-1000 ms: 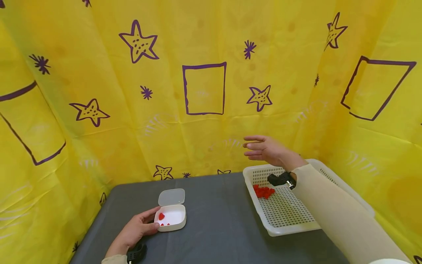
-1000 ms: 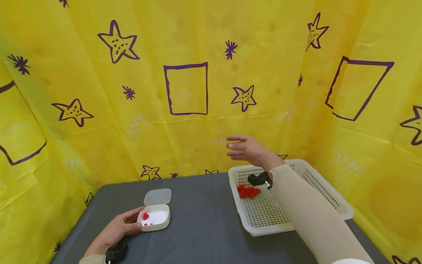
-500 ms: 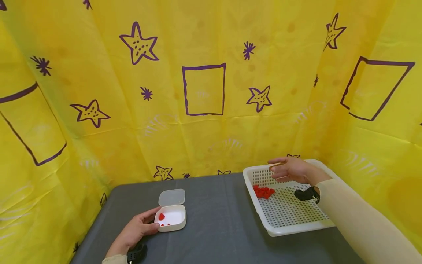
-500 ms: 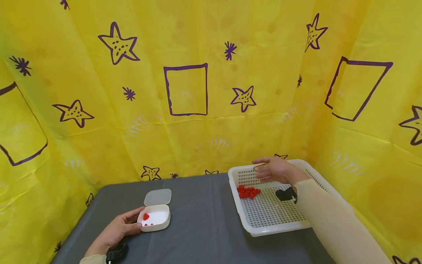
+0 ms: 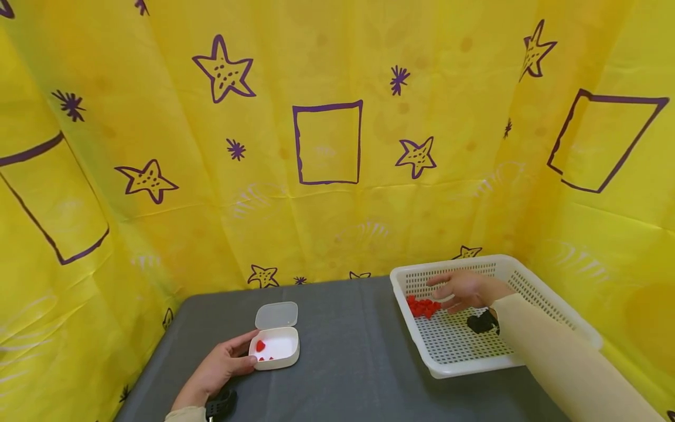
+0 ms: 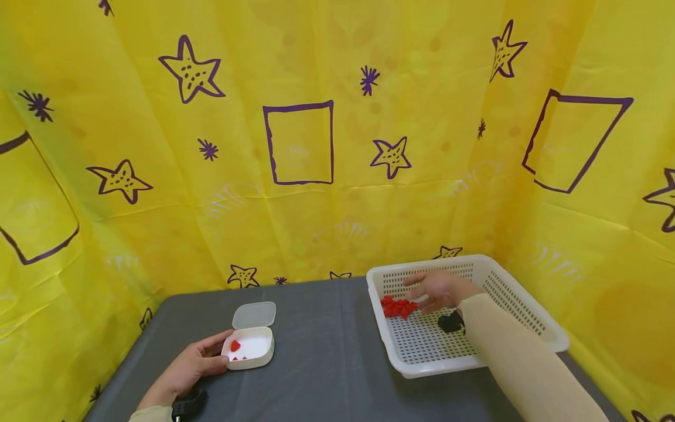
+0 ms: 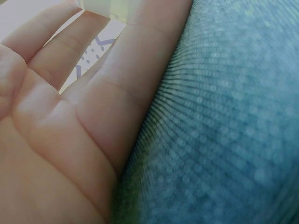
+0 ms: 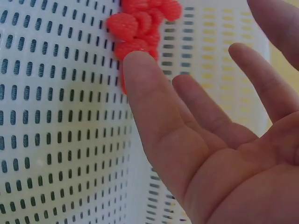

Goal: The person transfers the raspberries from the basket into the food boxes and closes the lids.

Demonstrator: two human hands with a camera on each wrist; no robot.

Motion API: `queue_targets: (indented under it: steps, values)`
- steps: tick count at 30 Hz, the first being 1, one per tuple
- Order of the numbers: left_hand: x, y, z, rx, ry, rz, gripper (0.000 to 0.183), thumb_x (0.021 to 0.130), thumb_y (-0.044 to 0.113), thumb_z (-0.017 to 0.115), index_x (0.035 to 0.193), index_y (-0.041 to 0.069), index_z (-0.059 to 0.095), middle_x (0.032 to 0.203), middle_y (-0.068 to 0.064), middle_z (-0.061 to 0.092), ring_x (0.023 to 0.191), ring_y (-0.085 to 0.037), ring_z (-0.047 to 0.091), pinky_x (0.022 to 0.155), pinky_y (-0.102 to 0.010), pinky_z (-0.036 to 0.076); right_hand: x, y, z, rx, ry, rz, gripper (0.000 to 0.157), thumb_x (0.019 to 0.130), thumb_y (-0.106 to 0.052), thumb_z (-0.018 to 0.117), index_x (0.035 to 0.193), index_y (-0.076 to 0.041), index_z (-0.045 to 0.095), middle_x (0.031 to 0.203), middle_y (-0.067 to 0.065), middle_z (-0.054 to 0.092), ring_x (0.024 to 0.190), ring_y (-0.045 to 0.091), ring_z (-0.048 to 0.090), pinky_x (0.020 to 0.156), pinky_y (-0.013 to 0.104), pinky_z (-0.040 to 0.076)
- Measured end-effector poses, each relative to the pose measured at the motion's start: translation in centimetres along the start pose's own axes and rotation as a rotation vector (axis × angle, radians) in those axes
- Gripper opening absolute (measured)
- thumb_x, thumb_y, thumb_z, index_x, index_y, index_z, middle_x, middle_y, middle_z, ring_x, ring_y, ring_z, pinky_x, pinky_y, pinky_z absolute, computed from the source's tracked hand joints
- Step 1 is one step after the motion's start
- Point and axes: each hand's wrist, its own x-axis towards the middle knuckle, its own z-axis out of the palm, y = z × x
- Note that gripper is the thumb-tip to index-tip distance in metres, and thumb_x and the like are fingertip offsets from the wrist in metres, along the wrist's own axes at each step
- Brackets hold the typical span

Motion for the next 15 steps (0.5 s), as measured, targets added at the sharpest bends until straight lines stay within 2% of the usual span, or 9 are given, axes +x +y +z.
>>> queue_targets:
  steps: [11, 15]
  values:
    - [0.1, 0.1, 0.1, 0.002, -0.005, -0.005, 0.073, 0.09, 0.012, 0.075, 0.15, -0.003, 0.038, 0.148, -0.032, 0.038, 0.109, -0.027, 0.059, 0.087, -0.039, 0.054, 1.6, 1.4, 0.7, -0.063, 0.021, 0.049, 0.052, 0.091, -0.006, 0.071, 0.141, -0.002, 0.054, 0.119, 0.017, 0.063, 0.085, 0.036, 0.061, 0.081, 0.048, 0.056]
    - [0.0, 0.1, 0.0, 0.004, -0.005, -0.006, 0.073, 0.09, 0.012, 0.075, 0.15, -0.003, 0.038, 0.149, -0.032, 0.037, 0.109, -0.026, 0.058, 0.087, -0.038, 0.054, 2.2, 1.9, 1.0, -0.085, 0.038, 0.046, 0.052, 0.09, -0.003, 0.071, 0.139, 0.0, 0.054, 0.114, 0.017, 0.064, 0.081, 0.034, 0.06, 0.078, 0.047, 0.057]
